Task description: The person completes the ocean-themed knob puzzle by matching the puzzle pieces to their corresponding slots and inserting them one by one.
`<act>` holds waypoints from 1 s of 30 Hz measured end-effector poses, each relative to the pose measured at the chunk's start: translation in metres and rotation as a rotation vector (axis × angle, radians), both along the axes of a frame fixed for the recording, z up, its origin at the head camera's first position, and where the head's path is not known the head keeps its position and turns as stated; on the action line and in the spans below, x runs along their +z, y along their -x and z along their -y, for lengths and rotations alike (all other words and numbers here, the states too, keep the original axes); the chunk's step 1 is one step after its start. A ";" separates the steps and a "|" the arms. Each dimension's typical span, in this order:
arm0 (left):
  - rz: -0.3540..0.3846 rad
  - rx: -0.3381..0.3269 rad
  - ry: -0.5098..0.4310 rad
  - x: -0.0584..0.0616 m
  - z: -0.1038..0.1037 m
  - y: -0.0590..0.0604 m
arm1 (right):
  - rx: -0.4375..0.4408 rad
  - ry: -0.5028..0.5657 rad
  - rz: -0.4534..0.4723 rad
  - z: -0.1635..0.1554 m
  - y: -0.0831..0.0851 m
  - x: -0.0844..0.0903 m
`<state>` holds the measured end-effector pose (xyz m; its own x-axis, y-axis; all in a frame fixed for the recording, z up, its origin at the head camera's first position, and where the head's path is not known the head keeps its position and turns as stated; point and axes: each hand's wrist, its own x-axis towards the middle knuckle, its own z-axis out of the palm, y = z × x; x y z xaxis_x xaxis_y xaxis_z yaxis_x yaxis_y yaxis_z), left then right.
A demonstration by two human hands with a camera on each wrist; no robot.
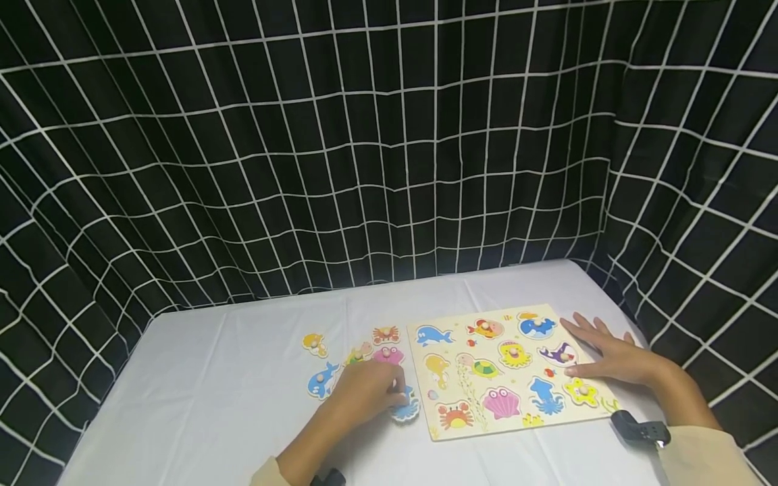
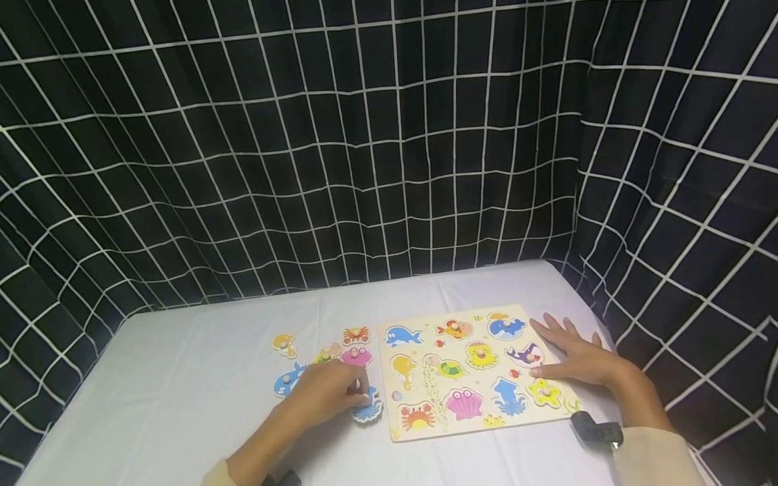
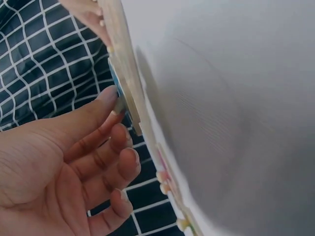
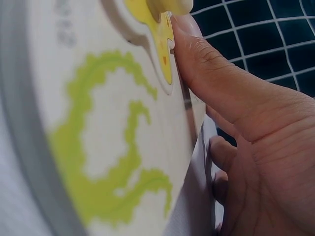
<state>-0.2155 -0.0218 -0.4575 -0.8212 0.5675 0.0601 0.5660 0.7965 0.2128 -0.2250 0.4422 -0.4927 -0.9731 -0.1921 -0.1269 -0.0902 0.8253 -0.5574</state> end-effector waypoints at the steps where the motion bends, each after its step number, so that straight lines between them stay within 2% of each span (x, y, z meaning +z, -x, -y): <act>1: -0.003 -0.005 0.001 0.000 -0.002 0.000 | -0.001 -0.003 0.000 0.000 0.000 0.000; 7: 0.006 -0.015 -0.023 0.007 -0.020 -0.004 | -0.008 -0.008 0.008 -0.001 -0.002 0.001; 17: -0.022 -0.080 -0.042 0.016 -0.053 -0.007 | -0.007 -0.012 0.003 0.001 -0.003 0.000; 22: -0.046 -0.110 -0.035 0.016 -0.066 -0.009 | -0.005 -0.017 0.002 0.001 -0.001 0.000; 30: -0.085 -0.119 -0.005 0.010 -0.093 -0.007 | -0.002 -0.002 0.005 -0.002 0.001 -0.001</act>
<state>-0.2087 0.0709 -0.4474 -0.7402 0.6598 0.1294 0.6722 0.7219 0.1644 -0.2259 0.4442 -0.4932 -0.9729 -0.1898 -0.1324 -0.0855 0.8265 -0.5563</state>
